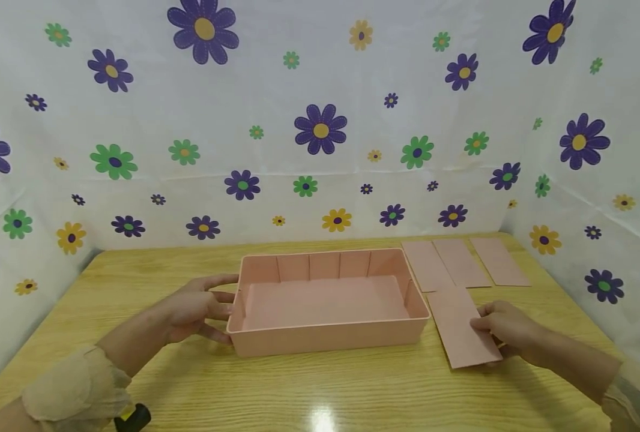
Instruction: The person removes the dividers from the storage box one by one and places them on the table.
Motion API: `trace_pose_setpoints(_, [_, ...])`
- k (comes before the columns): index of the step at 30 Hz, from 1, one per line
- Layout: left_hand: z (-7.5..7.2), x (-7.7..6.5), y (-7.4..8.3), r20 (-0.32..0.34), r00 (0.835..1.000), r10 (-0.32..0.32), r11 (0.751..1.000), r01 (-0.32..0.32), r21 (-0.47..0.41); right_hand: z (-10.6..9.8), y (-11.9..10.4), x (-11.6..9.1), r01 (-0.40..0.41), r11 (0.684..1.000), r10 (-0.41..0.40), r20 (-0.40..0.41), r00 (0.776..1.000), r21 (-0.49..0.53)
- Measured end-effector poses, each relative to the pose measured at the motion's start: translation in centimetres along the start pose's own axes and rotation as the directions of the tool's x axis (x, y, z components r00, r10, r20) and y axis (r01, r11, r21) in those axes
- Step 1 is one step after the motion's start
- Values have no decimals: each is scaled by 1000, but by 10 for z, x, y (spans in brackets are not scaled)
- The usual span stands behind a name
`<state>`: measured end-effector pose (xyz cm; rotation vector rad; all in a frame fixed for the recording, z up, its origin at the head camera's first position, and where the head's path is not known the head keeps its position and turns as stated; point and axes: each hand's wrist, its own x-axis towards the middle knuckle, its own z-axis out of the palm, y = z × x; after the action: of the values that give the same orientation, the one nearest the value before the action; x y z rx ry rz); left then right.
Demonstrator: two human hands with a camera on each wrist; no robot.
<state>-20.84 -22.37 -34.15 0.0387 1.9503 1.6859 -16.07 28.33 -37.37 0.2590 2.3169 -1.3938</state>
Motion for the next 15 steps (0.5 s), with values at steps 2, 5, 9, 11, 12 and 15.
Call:
trace_pose_setpoints(2, [0, 0, 0, -1, 1000, 1, 1000, -1, -1, 0, 1, 2, -4, 1000, 4, -15, 1000, -25])
trace_pose_setpoints(5, [1, 0, 0, -6, 1000, 0, 1000, 0, -3, -2, 3, 4, 8, 993, -14, -56, 998, -118])
trace_pose_setpoints(9, [3, 0, 0, -16, 1000, 7, 1000, -7, 11, -8, 5, 5, 24, 957, -55, -98, 994, -290])
trace_pose_setpoints(11, [4, -1, 1, -17, 1000, 18, 999, -18, 30, -11, 5, 6, 32, 939, -68, -95, 993, -342])
trace_pose_setpoints(12, [4, -1, 1, -18, 1000, 23, 999, -23, 40, -13, 4, 5, 38, 929, -76, -90, 993, -368])
trace_pose_setpoints(15, [4, -3, 1, -12, 999, 51, 996, -50, 74, -17, 2, 4, 45, 914, -81, -75, 994, -403])
